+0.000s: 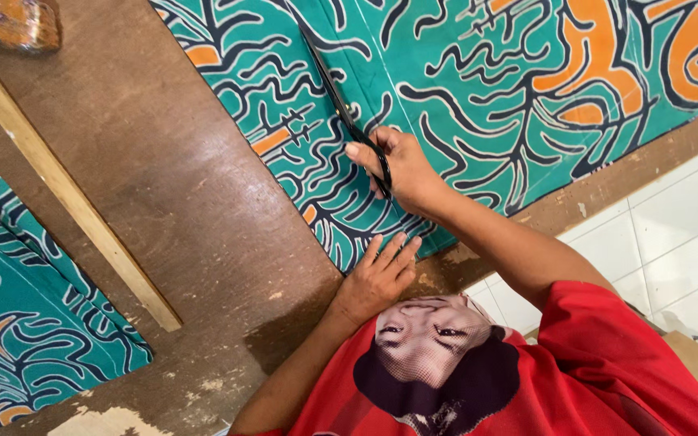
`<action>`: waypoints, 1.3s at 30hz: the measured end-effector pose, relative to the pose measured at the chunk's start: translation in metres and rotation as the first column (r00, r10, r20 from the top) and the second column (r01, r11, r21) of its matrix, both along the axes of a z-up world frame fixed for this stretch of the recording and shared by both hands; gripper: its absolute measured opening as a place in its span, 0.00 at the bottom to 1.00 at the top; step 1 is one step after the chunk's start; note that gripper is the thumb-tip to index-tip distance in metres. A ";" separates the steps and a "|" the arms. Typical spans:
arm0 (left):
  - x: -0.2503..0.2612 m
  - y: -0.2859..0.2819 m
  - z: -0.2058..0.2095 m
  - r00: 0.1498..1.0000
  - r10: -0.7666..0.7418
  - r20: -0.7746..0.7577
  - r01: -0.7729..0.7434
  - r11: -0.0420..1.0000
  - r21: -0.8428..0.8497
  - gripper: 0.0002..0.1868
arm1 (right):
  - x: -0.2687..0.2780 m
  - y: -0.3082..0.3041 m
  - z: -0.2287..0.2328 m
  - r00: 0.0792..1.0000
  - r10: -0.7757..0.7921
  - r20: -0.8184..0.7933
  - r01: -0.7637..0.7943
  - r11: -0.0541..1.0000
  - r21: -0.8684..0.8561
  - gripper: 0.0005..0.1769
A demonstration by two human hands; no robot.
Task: The person uses scissors to cut a large piece of patterned fabric on a wooden table. They smooth the fabric, align it, and cut along marked lines to separate sections. The cut pieces are moved aside as the cutting continues.
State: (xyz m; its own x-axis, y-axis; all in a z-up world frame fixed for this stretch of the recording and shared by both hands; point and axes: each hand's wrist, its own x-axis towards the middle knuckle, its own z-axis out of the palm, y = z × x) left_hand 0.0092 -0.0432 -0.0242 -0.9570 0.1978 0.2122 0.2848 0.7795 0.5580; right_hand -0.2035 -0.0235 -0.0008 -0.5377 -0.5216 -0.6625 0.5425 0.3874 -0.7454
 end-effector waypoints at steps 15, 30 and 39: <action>0.005 0.003 -0.017 0.998 0.023 -0.057 -0.027 0.997 -0.066 0.06 | -0.036 -0.051 0.005 1.000 0.024 0.013 -0.023 0.999 -0.037 0.21; 0.016 0.012 -0.039 0.998 0.007 -0.055 -0.011 0.997 -0.077 0.05 | -0.060 -0.086 0.003 0.999 0.032 0.011 -0.031 0.997 -0.075 0.21; 0.019 0.017 -0.047 0.993 0.038 -0.110 -0.057 0.984 -0.169 0.05 | -0.083 -0.122 0.001 0.999 -0.024 0.041 0.026 0.999 -0.033 0.22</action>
State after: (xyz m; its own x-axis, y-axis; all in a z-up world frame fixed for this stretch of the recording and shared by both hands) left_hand 0.0287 -0.0260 -0.0711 -0.9400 0.1948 0.2800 0.2956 0.8751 0.3832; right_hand -0.2870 -0.1451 0.0000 -0.5239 -0.5309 -0.6661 0.5817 0.3482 -0.7351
